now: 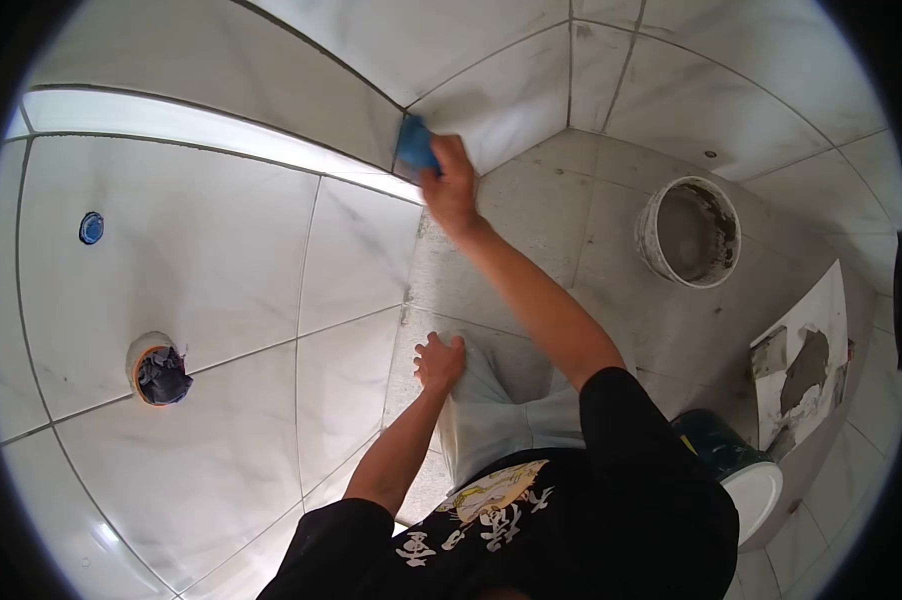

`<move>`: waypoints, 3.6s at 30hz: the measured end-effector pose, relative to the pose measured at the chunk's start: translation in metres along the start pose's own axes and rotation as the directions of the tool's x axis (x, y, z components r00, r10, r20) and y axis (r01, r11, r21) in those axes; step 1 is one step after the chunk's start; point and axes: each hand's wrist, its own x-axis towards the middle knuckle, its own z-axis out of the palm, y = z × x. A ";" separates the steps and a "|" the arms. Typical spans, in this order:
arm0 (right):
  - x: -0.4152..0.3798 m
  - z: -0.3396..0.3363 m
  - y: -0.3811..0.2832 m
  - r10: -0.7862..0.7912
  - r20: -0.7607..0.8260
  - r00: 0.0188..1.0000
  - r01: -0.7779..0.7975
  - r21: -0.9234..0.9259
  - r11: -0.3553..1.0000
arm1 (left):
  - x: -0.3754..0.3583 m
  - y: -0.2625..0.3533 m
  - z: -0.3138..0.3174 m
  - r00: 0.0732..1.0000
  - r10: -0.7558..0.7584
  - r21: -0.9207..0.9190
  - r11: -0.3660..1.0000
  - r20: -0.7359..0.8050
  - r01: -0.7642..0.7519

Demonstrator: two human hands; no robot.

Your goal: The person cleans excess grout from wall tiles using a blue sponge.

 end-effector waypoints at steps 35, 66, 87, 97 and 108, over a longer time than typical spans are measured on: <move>0.014 -0.007 -0.013 -0.018 -0.021 1.000 0.020 0.072 0.997 | 0.006 0.002 0.000 0.999 0.023 0.021 1.000 0.035 -0.023; -0.076 0.004 0.183 0.820 -0.346 0.456 -0.890 -0.180 0.419 | 0.024 -0.004 0.000 0.997 0.014 0.041 0.999 0.077 -0.018; -0.054 -0.003 0.118 0.160 -0.203 0.966 -0.172 -0.043 0.984 | 0.023 -0.003 -0.002 0.996 0.048 0.058 0.997 0.072 -0.052; -0.088 -0.006 0.151 0.572 -0.250 0.782 -0.620 -0.211 0.756 | 0.026 0.003 -0.002 0.996 -0.001 0.066 0.998 0.088 -0.004; -0.031 0.009 0.076 0.629 -0.181 0.756 -0.644 -0.030 0.765 | 0.024 0.005 -0.004 0.996 0.023 0.081 0.996 0.084 -0.030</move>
